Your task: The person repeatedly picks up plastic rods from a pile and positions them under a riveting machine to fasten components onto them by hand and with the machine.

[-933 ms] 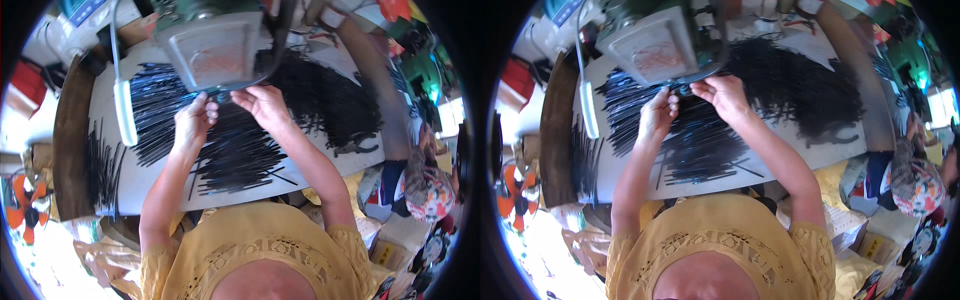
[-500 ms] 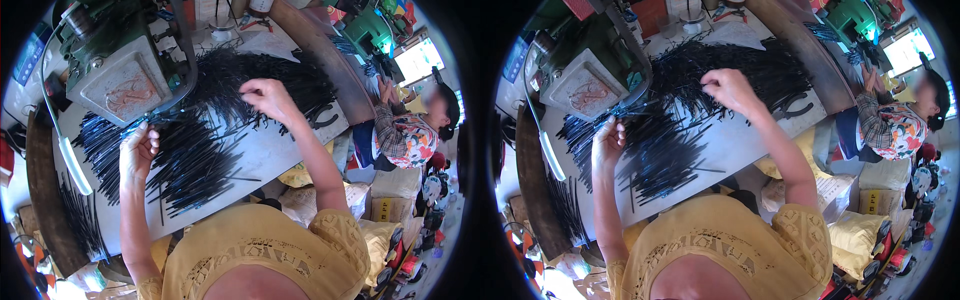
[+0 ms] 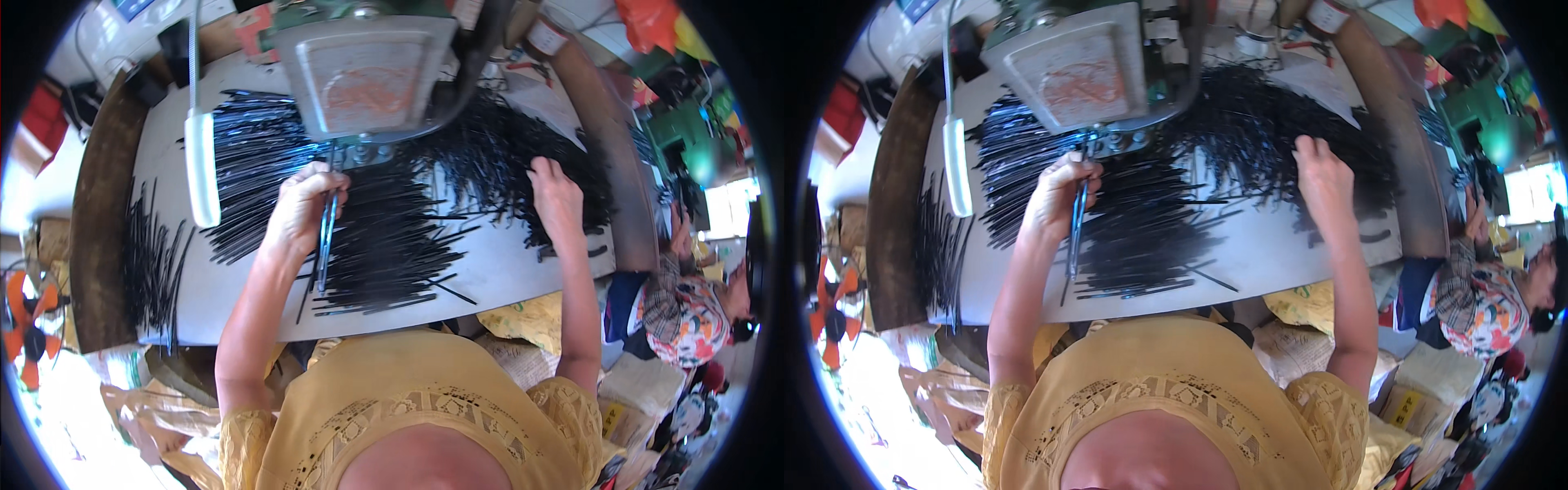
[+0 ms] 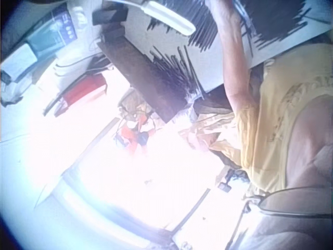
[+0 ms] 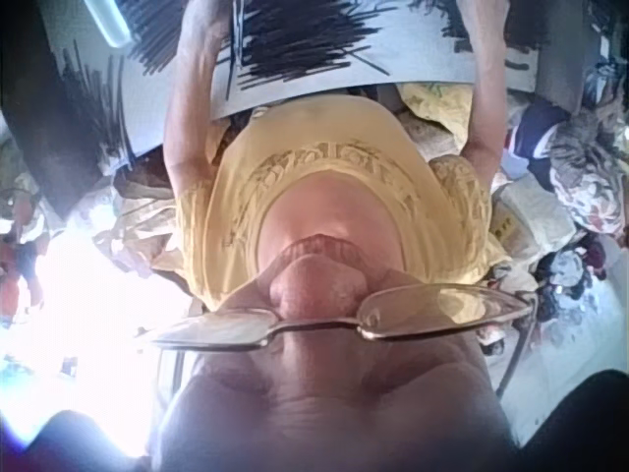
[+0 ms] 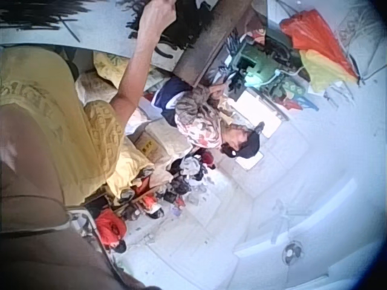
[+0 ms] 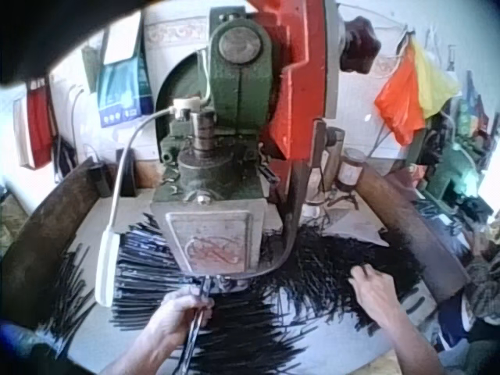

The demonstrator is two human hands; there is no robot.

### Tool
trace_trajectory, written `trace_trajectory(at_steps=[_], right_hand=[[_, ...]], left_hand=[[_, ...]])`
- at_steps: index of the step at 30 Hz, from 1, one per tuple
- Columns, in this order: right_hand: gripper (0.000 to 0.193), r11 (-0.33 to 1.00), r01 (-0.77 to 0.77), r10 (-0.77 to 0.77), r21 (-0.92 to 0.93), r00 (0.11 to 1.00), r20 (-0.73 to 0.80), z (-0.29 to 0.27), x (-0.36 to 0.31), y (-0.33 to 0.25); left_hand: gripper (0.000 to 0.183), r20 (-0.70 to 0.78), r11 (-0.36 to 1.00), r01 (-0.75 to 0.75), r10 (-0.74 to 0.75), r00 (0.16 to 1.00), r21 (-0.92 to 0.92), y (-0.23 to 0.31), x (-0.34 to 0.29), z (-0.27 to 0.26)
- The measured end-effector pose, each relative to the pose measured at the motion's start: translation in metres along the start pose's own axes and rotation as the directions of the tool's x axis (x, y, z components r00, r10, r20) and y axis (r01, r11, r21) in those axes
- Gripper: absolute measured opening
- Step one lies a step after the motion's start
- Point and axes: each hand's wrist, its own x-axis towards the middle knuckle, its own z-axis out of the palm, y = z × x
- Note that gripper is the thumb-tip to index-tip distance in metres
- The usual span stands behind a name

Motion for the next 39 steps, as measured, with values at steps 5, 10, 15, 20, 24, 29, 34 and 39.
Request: trace_trajectory(at_steps=[5,10,15,20,24,29,34,39], right_hand=[[0.01,0.993,0.024,-0.032,0.117,0.997,0.071,0.008,-0.003,0.015],[0.009,0.97,0.239,-0.219,0.052,0.943,-0.249,-0.019,0.015,-0.031],[0.014,0.854,0.52,-0.486,-0.014,0.788,-0.379,-0.032,0.042,-0.086],[0.017,0.734,0.386,-0.35,0.559,0.92,-0.176,0.014,0.048,-0.119],[0.021,0.16,-0.269,-0.223,0.95,0.928,0.3,0.029,0.059,-0.132],[0.014,-0.159,-0.584,-0.201,0.796,0.808,0.553,0.029,0.066,-0.141],[0.012,-0.158,-0.576,-0.185,0.802,0.815,0.549,0.024,0.067,-0.147],[0.012,-0.163,-0.541,-0.196,0.825,0.837,0.51,0.024,0.067,-0.149]], left_hand=[[0.008,-0.028,0.997,-0.008,0.01,1.0,0.075,-0.002,-0.003,-0.005],[0.003,-0.039,0.995,-0.02,0.024,0.999,0.097,0.0,-0.009,0.007],[0.005,-0.052,0.987,-0.025,0.033,0.998,0.159,0.002,-0.013,0.008],[0.003,-0.077,0.984,-0.02,0.034,0.996,0.178,0.003,-0.014,0.011],[0.008,-0.067,0.986,-0.036,0.047,0.997,0.165,0.004,-0.015,0.012],[0.021,-0.057,0.995,-0.019,0.025,0.998,0.1,0.005,-0.015,0.011],[0.027,-0.059,0.997,0.022,-0.017,0.998,0.077,0.005,-0.014,0.01],[0.028,-0.063,0.998,0.024,-0.02,0.998,0.061,0.005,-0.013,0.012]])
